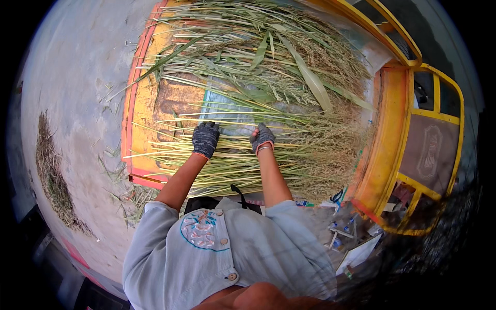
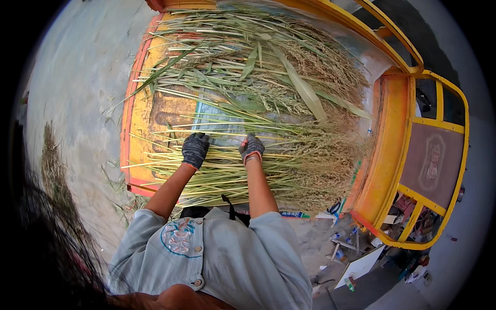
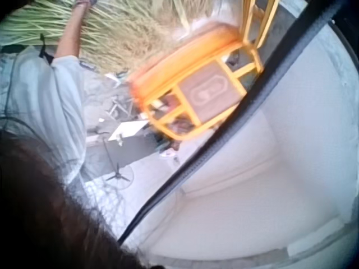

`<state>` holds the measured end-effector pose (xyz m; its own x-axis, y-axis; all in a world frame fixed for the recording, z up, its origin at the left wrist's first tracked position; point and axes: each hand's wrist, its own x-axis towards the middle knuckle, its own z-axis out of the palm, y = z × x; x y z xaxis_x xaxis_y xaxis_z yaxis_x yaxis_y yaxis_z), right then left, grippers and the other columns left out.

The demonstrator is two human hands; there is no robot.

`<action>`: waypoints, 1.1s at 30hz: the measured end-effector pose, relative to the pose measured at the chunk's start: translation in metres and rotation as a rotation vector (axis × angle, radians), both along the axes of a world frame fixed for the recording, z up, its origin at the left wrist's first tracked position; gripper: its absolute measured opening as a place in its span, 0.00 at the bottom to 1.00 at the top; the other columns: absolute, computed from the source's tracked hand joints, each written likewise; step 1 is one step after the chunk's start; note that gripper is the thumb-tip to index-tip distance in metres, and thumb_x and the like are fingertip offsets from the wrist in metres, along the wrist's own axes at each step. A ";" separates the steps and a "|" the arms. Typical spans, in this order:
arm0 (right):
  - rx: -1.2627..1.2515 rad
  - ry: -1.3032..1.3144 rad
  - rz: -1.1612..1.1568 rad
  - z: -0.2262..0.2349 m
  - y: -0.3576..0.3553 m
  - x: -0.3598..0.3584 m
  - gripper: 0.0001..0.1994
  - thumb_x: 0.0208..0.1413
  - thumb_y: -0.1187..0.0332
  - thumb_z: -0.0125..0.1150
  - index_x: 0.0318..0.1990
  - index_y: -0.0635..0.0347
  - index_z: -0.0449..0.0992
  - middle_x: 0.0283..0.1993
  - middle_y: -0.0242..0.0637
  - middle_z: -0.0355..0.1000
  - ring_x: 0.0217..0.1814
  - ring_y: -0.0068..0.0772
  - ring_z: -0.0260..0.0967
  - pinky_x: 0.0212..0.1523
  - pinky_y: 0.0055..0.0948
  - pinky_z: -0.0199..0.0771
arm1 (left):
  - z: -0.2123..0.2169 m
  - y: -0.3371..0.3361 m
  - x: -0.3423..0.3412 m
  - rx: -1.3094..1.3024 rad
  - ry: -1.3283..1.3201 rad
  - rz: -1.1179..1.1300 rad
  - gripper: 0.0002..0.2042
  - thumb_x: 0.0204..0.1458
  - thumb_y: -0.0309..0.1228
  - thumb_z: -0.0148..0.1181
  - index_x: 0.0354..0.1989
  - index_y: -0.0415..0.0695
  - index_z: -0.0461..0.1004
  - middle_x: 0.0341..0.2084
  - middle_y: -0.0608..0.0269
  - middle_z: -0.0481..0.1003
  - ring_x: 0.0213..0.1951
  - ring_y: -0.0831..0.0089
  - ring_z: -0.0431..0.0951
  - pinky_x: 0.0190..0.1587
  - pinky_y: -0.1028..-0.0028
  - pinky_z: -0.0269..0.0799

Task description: The person stands at the back of a yellow utility vehicle and manually sorts through a large pile of harvested plant stalks. They repeatedly pick up bundles of stalks, separate the green leafy parts from the dry straw-like parts, and toss the separated materials back onto the pile or to the side.

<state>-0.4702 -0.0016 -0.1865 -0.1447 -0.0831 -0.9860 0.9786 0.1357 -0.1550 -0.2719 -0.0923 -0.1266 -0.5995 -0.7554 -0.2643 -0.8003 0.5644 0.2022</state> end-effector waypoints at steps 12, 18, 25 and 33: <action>-0.084 -0.036 -0.155 -0.001 0.032 -0.016 0.09 0.56 0.61 0.47 0.29 0.55 0.62 0.18 0.29 0.61 0.12 0.22 0.53 0.09 0.22 0.50 | 0.028 -0.006 -0.054 0.413 -0.080 -0.145 0.15 0.50 0.43 0.47 0.31 0.46 0.73 0.30 0.55 0.74 0.35 0.55 0.73 0.37 0.59 0.68; -0.070 0.071 -0.220 0.016 0.021 -0.023 0.09 0.57 0.60 0.44 0.32 0.53 0.64 0.19 0.31 0.62 0.10 0.24 0.50 0.07 0.26 0.46 | 0.055 0.014 -0.040 0.490 -0.066 -0.168 0.16 0.51 0.43 0.45 0.31 0.44 0.73 0.28 0.52 0.74 0.33 0.54 0.73 0.35 0.58 0.67; 0.090 0.140 -0.195 -0.033 0.030 -0.048 0.16 0.56 0.52 0.43 0.26 0.52 0.66 0.15 0.30 0.62 0.08 0.27 0.48 0.06 0.28 0.45 | 0.080 0.005 0.079 0.519 0.140 -0.055 0.15 0.51 0.40 0.48 0.29 0.41 0.74 0.21 0.54 0.74 0.25 0.58 0.73 0.29 0.64 0.68; 0.390 0.424 0.983 0.012 0.011 -0.051 0.22 0.50 0.52 0.48 0.43 0.61 0.70 0.44 0.47 0.69 0.48 0.45 0.65 0.49 0.36 0.65 | 0.197 -0.014 0.367 0.079 -1.013 1.143 0.41 0.34 0.44 0.66 0.59 0.51 0.52 0.56 0.53 0.56 0.52 0.56 0.65 0.49 0.59 0.64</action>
